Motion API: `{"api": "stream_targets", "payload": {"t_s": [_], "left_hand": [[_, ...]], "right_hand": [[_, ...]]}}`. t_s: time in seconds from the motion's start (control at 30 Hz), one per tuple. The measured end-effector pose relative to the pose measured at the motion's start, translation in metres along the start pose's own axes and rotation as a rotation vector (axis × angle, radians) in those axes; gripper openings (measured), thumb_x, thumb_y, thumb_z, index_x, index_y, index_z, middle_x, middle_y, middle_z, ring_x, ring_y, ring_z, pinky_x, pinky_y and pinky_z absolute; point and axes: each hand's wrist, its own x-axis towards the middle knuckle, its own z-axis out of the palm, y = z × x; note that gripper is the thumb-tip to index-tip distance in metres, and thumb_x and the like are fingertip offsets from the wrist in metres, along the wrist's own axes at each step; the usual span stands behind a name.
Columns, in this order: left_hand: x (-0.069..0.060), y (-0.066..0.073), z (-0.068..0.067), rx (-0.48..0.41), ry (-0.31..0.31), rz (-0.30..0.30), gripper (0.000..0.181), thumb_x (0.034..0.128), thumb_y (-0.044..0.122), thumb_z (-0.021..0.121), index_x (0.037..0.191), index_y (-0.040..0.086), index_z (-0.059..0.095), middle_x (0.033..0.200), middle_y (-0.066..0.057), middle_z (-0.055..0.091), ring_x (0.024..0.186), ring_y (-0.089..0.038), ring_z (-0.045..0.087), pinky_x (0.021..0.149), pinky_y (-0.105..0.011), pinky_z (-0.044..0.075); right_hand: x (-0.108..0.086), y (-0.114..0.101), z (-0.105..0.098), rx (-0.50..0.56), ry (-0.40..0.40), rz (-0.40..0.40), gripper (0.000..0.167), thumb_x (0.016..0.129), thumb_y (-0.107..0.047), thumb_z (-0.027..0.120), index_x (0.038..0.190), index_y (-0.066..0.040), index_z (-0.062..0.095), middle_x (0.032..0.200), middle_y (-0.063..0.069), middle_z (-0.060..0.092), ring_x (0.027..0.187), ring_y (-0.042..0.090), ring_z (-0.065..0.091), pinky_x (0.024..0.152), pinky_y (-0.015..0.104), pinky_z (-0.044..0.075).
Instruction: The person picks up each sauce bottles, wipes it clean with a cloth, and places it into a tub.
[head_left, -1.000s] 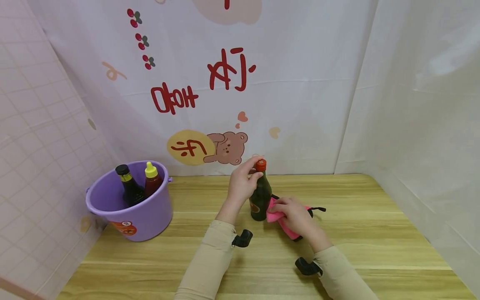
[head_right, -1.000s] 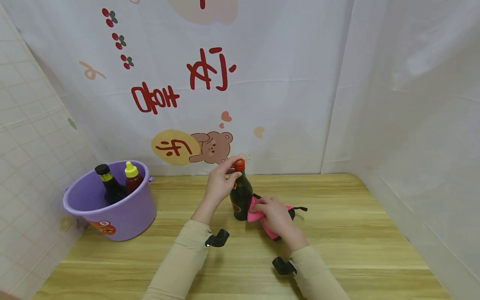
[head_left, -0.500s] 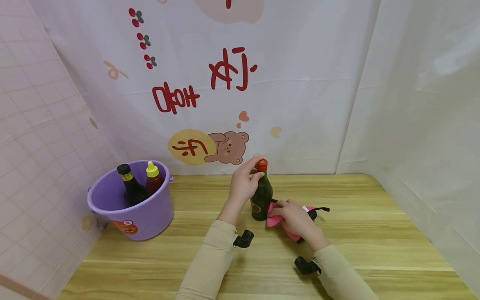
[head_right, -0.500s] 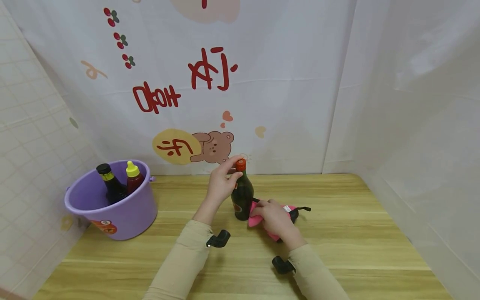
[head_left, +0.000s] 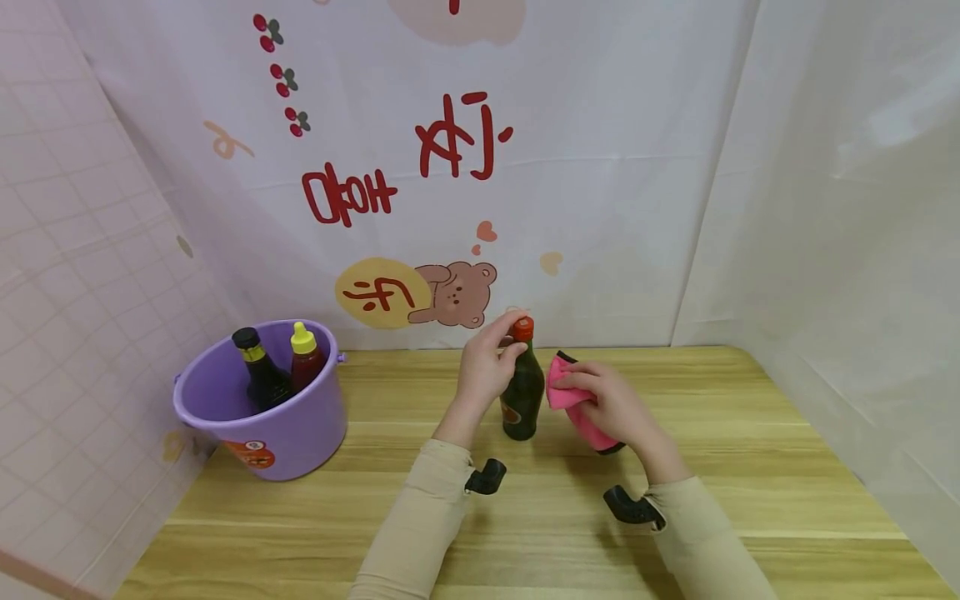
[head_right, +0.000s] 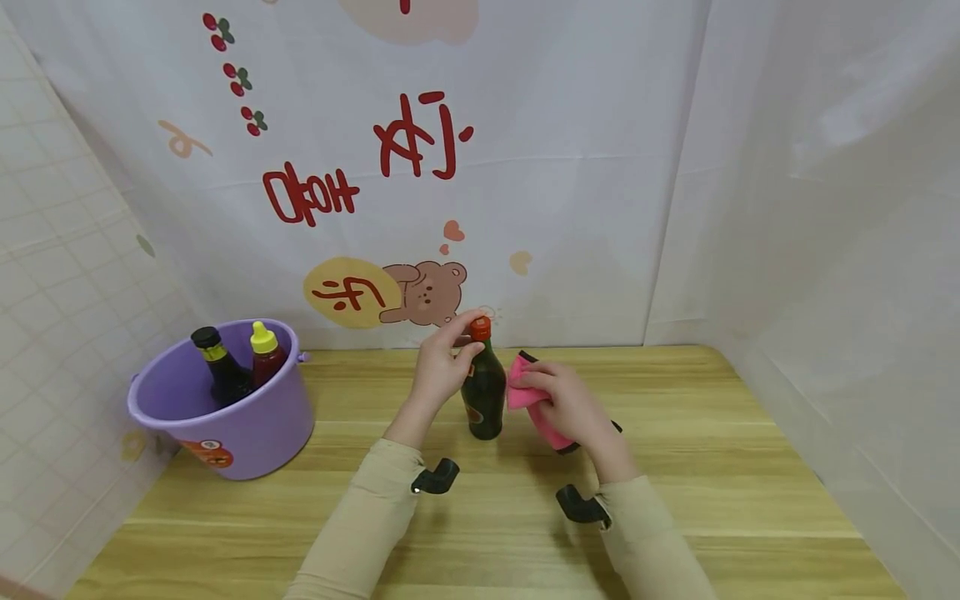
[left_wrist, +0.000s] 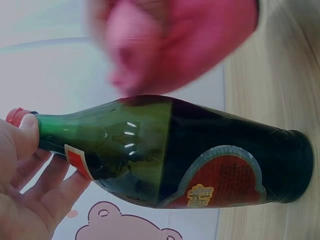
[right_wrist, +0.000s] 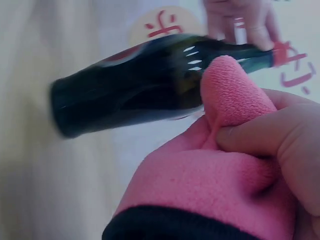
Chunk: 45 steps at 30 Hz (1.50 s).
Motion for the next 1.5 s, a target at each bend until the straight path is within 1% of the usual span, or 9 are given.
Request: {"api": "stream_targets", "payload": {"t_s": [0.13, 0.23, 0.37, 0.47, 0.63, 0.83, 1.0, 1.2, 1.5], "left_hand": [[0.0, -0.001, 0.0, 0.002, -0.001, -0.002, 0.048, 0.0901, 0.006, 0.072, 0.135, 0.02, 0.06, 0.128, -0.006, 0.065, 0.098, -0.021, 0.07, 0.084, -0.034, 0.056], [0.0, -0.001, 0.0, -0.002, -0.002, 0.001, 0.048, 0.0902, 0.006, 0.072, 0.135, 0.02, 0.06, 0.128, -0.005, 0.065, 0.098, -0.021, 0.07, 0.083, -0.034, 0.057], [0.0, -0.001, 0.0, -0.006, -0.006, 0.003, 0.048, 0.0902, 0.005, 0.071, 0.134, 0.02, 0.06, 0.128, -0.004, 0.065, 0.098, -0.022, 0.07, 0.082, -0.031, 0.057], [0.001, -0.001, -0.001, -0.004, -0.01, 0.003, 0.048, 0.0904, 0.004, 0.071, 0.135, 0.02, 0.06, 0.128, -0.004, 0.065, 0.099, -0.022, 0.069, 0.082, -0.03, 0.056], [0.001, -0.001, -0.001, -0.002, -0.013, -0.002, 0.049, 0.0907, 0.003, 0.07, 0.135, 0.02, 0.06, 0.128, -0.004, 0.065, 0.101, -0.021, 0.069, 0.083, -0.029, 0.056], [0.0, -0.001, -0.001, -0.008, -0.01, 0.0, 0.048, 0.0911, 0.002, 0.069, 0.135, 0.019, 0.06, 0.126, -0.005, 0.065, 0.1, -0.022, 0.069, 0.083, -0.03, 0.056], [0.0, -0.001, -0.001, -0.011, -0.004, 0.007, 0.048, 0.091, 0.002, 0.07, 0.134, 0.019, 0.06, 0.125, -0.006, 0.066, 0.099, -0.023, 0.07, 0.083, -0.031, 0.056], [0.0, -0.002, 0.0, -0.011, -0.002, 0.007, 0.048, 0.0908, 0.006, 0.071, 0.135, 0.02, 0.06, 0.126, -0.005, 0.066, 0.098, -0.022, 0.07, 0.082, -0.031, 0.057], [-0.001, -0.001, 0.0, -0.017, 0.0, 0.001, 0.047, 0.0906, 0.005, 0.071, 0.134, 0.019, 0.06, 0.124, -0.006, 0.066, 0.098, -0.022, 0.07, 0.083, -0.032, 0.056]], "right_hand": [[0.017, -0.007, -0.011, -0.005, 0.108, -0.031, 0.048, 0.072, 0.022, 0.069, 0.108, -0.009, 0.075, 0.114, 0.016, 0.065, 0.103, 0.04, 0.063, 0.08, 0.054, 0.055], [0.028, -0.013, -0.016, -0.003, 0.168, -0.041, 0.049, 0.072, 0.022, 0.069, 0.108, -0.011, 0.075, 0.116, 0.015, 0.065, 0.104, 0.039, 0.062, 0.081, 0.054, 0.054], [0.041, -0.021, -0.018, 0.006, 0.22, -0.064, 0.048, 0.074, 0.02, 0.07, 0.108, -0.012, 0.075, 0.117, 0.014, 0.065, 0.106, 0.038, 0.061, 0.084, 0.055, 0.053], [0.047, -0.024, -0.015, 0.001, 0.239, -0.083, 0.048, 0.074, 0.02, 0.07, 0.109, -0.013, 0.076, 0.117, 0.014, 0.065, 0.107, 0.037, 0.061, 0.085, 0.054, 0.053], [0.05, -0.027, -0.01, -0.012, 0.247, -0.092, 0.048, 0.074, 0.019, 0.07, 0.108, -0.014, 0.076, 0.116, 0.014, 0.066, 0.107, 0.037, 0.06, 0.088, 0.054, 0.051], [0.05, -0.031, -0.007, -0.029, 0.238, -0.073, 0.046, 0.075, 0.018, 0.072, 0.108, -0.014, 0.076, 0.113, 0.015, 0.066, 0.105, 0.037, 0.061, 0.086, 0.055, 0.052], [0.048, -0.029, -0.003, -0.036, 0.225, -0.064, 0.044, 0.075, 0.017, 0.072, 0.107, -0.014, 0.077, 0.111, 0.015, 0.067, 0.103, 0.036, 0.061, 0.085, 0.054, 0.053], [0.041, -0.024, 0.003, -0.074, 0.184, -0.062, 0.041, 0.074, 0.015, 0.074, 0.104, -0.013, 0.077, 0.108, 0.015, 0.067, 0.098, 0.036, 0.062, 0.082, 0.051, 0.054], [0.032, -0.026, 0.009, -0.129, 0.173, -0.086, 0.037, 0.071, 0.012, 0.08, 0.099, -0.012, 0.077, 0.106, 0.015, 0.067, 0.093, 0.036, 0.063, 0.081, 0.05, 0.054]]}}
